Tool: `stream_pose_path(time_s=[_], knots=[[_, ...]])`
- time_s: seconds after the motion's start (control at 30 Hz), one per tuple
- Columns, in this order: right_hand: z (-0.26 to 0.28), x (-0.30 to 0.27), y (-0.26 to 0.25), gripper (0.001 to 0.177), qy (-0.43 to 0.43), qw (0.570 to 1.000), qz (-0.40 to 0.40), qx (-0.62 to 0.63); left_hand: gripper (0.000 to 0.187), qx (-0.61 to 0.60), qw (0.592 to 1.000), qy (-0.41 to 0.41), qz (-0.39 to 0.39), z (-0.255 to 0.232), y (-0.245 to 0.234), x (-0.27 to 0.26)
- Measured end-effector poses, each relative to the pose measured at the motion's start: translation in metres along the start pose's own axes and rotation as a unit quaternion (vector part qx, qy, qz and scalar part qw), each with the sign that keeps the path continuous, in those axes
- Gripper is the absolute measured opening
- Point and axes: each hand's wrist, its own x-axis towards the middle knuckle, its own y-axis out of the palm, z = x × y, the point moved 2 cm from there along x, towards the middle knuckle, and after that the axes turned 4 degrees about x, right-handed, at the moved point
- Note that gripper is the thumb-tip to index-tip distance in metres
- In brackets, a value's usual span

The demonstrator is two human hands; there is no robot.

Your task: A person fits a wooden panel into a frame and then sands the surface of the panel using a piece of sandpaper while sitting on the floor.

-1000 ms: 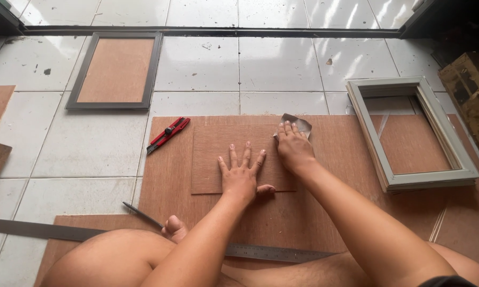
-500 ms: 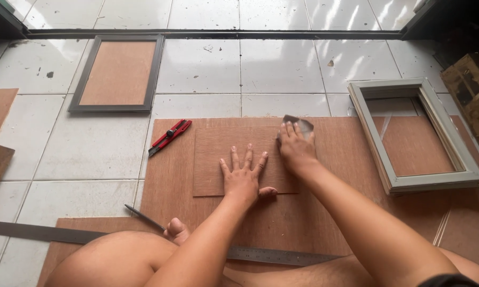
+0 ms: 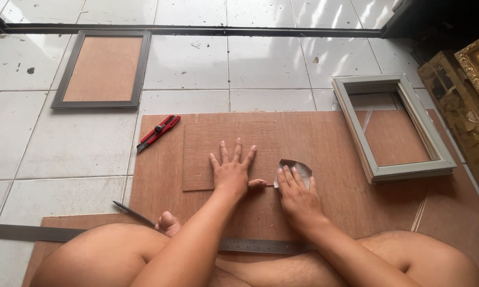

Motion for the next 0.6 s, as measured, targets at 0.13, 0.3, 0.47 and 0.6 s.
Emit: stream_pose_path(time_s=[0.13, 0.3, 0.47, 0.6], knots=[[-0.011, 0.06, 0.018, 0.063, -0.005, 0.995, -0.098, 0.007, 0.109, 0.007, 1.0, 0.004, 0.0, 0.004, 0.004, 0.003], [-0.007, 0.049, 0.005, 0.058, -0.026, 0.991, -0.126, -0.043, 0.109, 0.012, 1.0, 0.004, -0.01, 0.005, 0.008, 0.008], [-0.007, 0.027, 0.031, 0.06, -0.03, 0.991, -0.119, -0.05, 0.108, 0.006, 1.0, -0.002, 0.002, 0.004, 0.003, 0.0], [-0.018, 0.06, 0.04, 0.058, -0.012, 0.988, -0.146, -0.04, 0.108, 0.007, 1.0, 0.006, -0.001, 0.002, 0.006, 0.004]])
